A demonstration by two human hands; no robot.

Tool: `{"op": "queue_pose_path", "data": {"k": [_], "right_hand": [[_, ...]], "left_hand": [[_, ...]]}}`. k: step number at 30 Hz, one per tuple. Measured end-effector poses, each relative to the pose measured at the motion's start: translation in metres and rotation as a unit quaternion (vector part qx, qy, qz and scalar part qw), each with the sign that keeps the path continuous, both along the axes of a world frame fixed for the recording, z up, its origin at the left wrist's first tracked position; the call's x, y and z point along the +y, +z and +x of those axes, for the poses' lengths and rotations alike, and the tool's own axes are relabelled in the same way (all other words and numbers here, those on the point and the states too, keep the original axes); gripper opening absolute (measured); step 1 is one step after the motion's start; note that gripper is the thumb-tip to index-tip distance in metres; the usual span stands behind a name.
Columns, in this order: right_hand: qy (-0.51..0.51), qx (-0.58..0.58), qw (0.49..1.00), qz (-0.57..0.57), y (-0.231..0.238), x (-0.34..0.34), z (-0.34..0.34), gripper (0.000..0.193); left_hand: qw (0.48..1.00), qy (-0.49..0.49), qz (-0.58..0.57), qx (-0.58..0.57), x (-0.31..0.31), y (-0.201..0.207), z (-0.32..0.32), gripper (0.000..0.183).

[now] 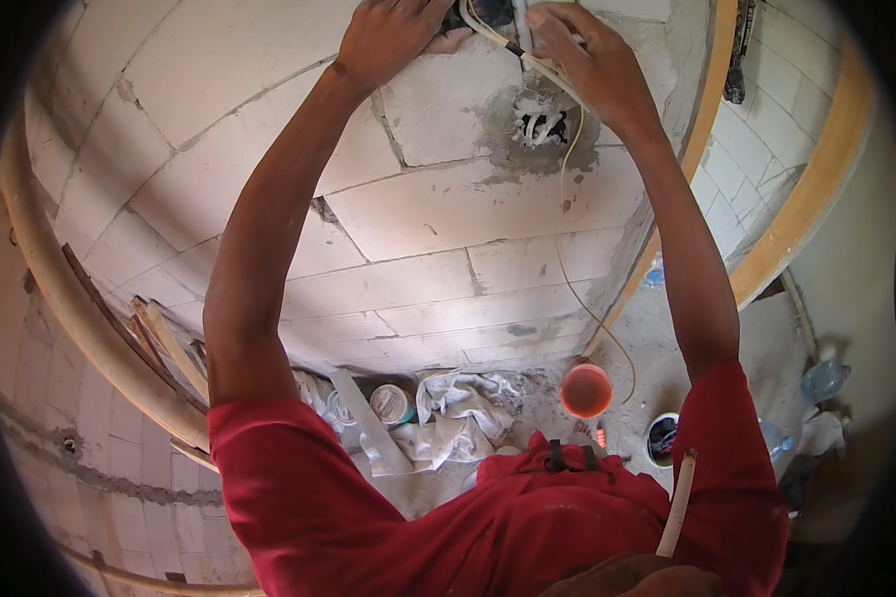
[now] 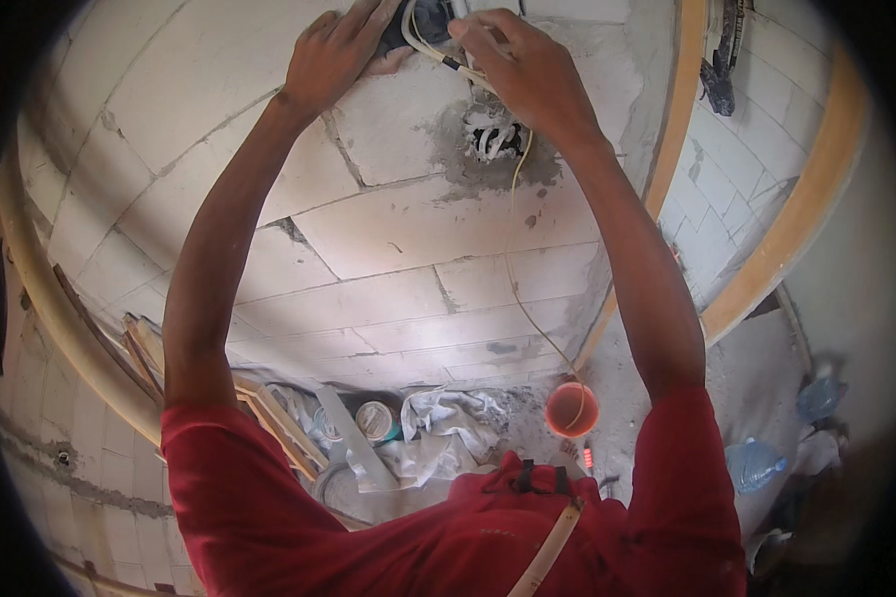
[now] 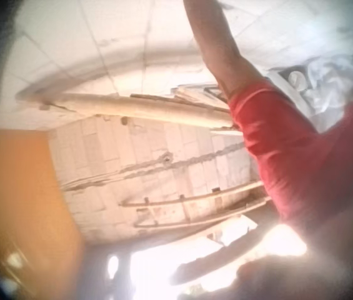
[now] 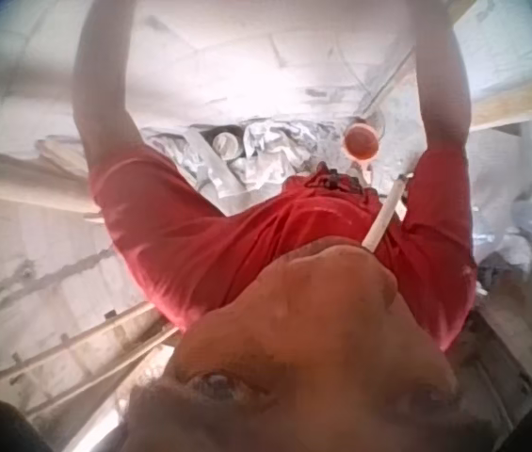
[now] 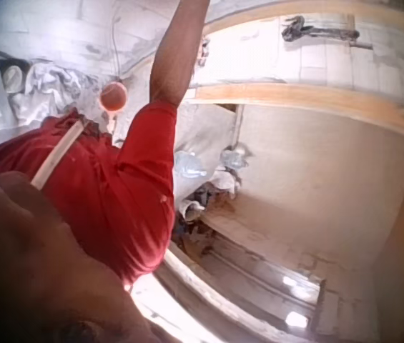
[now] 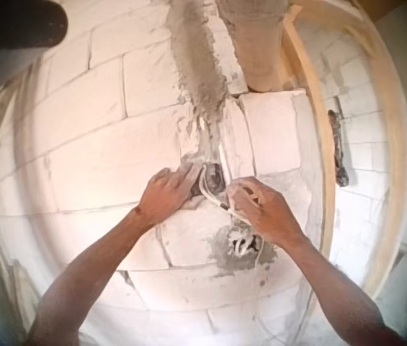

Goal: The person uses a hammer and chisel to chip away at a tiled wall to create a recess. They then insert a black electrical box into the hole, adjusting the wires and securing the box with the hammer. The person repeats this process for a second electrical box nearby.

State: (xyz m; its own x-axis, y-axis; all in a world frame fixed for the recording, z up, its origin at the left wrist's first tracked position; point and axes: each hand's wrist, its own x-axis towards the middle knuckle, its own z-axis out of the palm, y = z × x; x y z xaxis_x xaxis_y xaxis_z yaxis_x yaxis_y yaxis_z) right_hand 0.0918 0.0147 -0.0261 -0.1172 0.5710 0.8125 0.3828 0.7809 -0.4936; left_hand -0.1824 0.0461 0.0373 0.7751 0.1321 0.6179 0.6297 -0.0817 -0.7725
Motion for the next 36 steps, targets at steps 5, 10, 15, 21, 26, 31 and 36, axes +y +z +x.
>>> {"op": "queue_pose_path", "data": {"k": [5,10,15,21,26,31,36], "right_hand": [[0.134,0.006,0.968,-0.211,-0.079,-0.018,0.030,0.056],[0.361,0.113,0.852,-0.363,-0.073,-0.014,0.060,0.062],[0.486,0.153,0.755,-0.413,-0.050,-0.031,0.066,0.060],[0.298,0.206,0.811,-0.460,-0.106,-0.032,0.074,0.061],[0.244,0.279,0.811,-0.453,-0.096,-0.035,0.066,0.058],[-0.040,0.154,0.969,-0.190,-0.068,-0.062,0.041,0.058],[0.450,0.353,0.690,-0.442,-0.062,-0.086,0.004,0.059]], "left_hand": [[1.000,-0.012,0.005,-0.020,-0.002,-0.002,0.005,0.086],[0.998,-0.013,-0.040,-0.043,-0.011,0.001,0.015,0.084],[0.996,-0.014,-0.062,-0.057,-0.019,-0.001,0.013,0.081],[0.994,-0.009,-0.088,-0.069,-0.023,0.003,0.018,0.076],[0.988,0.001,-0.126,-0.086,-0.029,0.004,0.015,0.074],[0.986,-0.001,-0.134,-0.098,-0.022,-0.001,0.021,0.076],[0.987,-0.002,-0.111,-0.112,-0.024,-0.002,0.016,0.079]]}}
